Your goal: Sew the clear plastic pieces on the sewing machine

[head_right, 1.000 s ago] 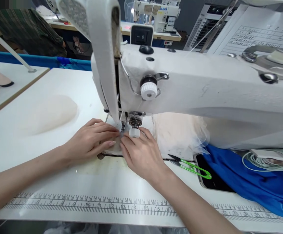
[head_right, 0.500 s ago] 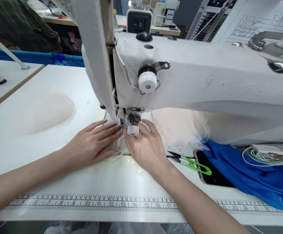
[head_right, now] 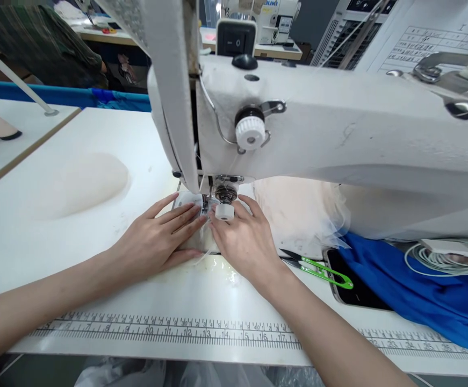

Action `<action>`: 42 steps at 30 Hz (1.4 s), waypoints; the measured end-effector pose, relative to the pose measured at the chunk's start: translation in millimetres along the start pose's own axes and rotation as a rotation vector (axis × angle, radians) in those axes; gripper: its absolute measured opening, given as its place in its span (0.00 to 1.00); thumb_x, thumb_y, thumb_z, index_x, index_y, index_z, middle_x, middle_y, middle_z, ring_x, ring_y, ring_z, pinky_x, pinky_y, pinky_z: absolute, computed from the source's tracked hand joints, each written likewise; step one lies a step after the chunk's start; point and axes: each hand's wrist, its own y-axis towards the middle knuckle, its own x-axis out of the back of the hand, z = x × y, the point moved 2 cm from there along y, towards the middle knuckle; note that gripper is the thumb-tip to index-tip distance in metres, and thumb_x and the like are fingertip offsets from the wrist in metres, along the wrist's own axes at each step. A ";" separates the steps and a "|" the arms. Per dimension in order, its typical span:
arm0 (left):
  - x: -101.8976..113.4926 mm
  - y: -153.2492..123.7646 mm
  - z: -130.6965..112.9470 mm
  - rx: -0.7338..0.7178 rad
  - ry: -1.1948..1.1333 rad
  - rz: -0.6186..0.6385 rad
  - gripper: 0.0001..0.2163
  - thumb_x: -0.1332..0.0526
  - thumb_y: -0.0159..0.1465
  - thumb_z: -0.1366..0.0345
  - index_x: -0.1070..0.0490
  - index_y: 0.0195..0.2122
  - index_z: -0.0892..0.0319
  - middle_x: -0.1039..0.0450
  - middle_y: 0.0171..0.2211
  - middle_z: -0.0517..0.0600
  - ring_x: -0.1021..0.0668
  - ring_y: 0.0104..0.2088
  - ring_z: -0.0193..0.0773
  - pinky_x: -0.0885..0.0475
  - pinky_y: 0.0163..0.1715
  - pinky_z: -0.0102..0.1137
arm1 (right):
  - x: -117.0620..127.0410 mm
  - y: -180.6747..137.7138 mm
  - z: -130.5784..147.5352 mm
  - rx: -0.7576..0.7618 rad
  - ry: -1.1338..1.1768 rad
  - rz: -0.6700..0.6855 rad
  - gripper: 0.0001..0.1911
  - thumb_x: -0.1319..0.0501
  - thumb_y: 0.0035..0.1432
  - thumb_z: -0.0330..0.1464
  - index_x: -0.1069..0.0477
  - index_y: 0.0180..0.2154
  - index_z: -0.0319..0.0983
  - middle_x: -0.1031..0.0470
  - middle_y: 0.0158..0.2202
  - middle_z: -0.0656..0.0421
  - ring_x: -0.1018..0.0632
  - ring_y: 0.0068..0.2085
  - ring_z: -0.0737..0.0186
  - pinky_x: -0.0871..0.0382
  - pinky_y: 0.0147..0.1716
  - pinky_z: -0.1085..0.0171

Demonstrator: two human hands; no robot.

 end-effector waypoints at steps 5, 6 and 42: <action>-1.5 -1.5 0.5 0.022 -0.018 -0.019 0.25 0.50 0.70 0.51 0.30 0.54 0.67 0.25 0.51 0.61 0.24 0.53 0.47 0.37 0.61 0.49 | 0.1 0.0 0.8 0.009 -0.004 0.001 0.14 0.45 0.66 0.32 0.22 0.45 0.36 0.17 0.34 0.56 0.21 0.40 0.57 0.36 0.53 0.54; -2.0 -1.8 0.7 0.023 -0.019 -0.024 0.25 0.50 0.70 0.51 0.30 0.54 0.67 0.26 0.51 0.61 0.24 0.54 0.47 0.38 0.61 0.49 | 0.0 0.1 0.7 0.011 -0.005 0.000 0.14 0.45 0.66 0.32 0.23 0.45 0.36 0.17 0.35 0.56 0.21 0.40 0.57 0.36 0.53 0.54; 5.7 -15.4 -3.4 -0.156 -0.049 -0.105 0.14 0.48 0.67 0.73 0.26 0.48 0.68 0.23 0.49 0.58 0.21 0.50 0.45 0.24 0.51 0.38 | 19.0 -11.8 13.2 0.247 0.194 -0.036 0.11 0.44 0.63 0.25 0.22 0.39 0.38 0.18 0.41 0.56 0.21 0.46 0.59 0.27 0.45 0.56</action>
